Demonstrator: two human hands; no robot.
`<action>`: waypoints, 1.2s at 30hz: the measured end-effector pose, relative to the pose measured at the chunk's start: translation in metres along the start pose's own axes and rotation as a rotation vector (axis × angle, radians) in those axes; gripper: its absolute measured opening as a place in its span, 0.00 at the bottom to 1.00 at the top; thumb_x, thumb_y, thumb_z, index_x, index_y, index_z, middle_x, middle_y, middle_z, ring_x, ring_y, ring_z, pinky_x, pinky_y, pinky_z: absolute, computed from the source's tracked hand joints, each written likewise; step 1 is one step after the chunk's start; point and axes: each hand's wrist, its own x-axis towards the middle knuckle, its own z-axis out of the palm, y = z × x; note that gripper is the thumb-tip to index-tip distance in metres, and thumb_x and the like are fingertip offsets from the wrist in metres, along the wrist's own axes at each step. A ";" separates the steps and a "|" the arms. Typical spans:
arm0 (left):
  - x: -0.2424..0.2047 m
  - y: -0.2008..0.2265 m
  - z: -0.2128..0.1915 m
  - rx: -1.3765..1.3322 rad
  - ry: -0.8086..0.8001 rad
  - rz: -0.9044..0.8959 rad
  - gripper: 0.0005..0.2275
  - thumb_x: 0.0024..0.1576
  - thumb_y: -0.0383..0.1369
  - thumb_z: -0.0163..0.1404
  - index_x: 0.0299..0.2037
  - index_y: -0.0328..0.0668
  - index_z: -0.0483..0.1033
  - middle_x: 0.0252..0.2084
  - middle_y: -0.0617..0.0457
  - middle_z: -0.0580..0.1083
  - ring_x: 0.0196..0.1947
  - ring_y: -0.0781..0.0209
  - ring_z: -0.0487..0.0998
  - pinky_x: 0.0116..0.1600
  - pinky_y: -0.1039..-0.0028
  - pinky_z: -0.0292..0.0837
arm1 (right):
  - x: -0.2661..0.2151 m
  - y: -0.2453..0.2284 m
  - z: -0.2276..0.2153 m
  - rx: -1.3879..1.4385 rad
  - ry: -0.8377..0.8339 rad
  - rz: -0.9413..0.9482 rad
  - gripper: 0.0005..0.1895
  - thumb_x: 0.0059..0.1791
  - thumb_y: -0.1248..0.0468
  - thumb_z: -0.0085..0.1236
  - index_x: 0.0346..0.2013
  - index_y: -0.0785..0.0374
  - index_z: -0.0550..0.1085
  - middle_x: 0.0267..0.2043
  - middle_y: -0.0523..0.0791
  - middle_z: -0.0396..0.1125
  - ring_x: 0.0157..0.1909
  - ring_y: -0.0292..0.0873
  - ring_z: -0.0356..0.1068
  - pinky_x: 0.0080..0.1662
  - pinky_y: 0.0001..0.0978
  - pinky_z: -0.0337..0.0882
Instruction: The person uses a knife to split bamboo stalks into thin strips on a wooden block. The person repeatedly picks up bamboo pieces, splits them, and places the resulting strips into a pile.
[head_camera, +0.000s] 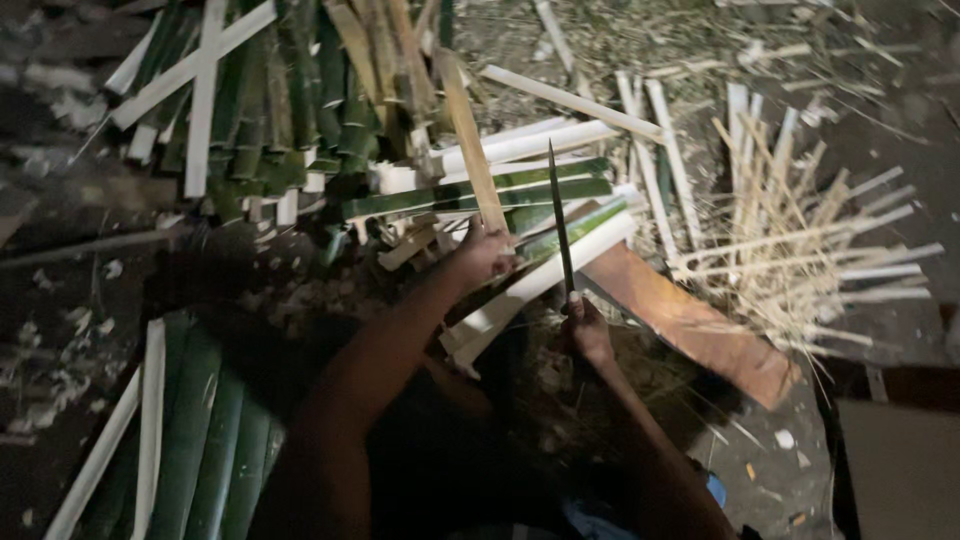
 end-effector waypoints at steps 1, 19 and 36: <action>0.010 0.013 -0.013 -0.029 0.033 0.026 0.24 0.63 0.34 0.49 0.66 0.54 0.50 0.51 0.49 0.72 0.36 0.51 0.84 0.31 0.68 0.76 | 0.001 -0.007 0.003 0.010 -0.011 0.017 0.29 0.56 0.39 0.41 0.36 0.63 0.71 0.16 0.42 0.57 0.18 0.37 0.56 0.23 0.35 0.58; 0.042 -0.009 -0.060 0.882 0.506 0.677 0.07 0.53 0.33 0.55 0.37 0.42 0.74 0.30 0.45 0.75 0.27 0.49 0.77 0.31 0.59 0.71 | -0.017 -0.080 0.029 -0.031 -0.100 0.046 0.25 0.56 0.43 0.42 0.37 0.61 0.71 0.16 0.44 0.56 0.16 0.40 0.56 0.22 0.36 0.57; 0.027 -0.156 0.060 1.572 0.152 1.120 0.18 0.63 0.30 0.50 0.63 0.39 0.67 0.56 0.41 0.72 0.53 0.40 0.74 0.35 0.53 0.71 | -0.030 -0.009 -0.068 -0.007 0.133 0.011 0.23 0.57 0.42 0.46 0.37 0.59 0.70 0.19 0.38 0.58 0.19 0.32 0.56 0.23 0.30 0.57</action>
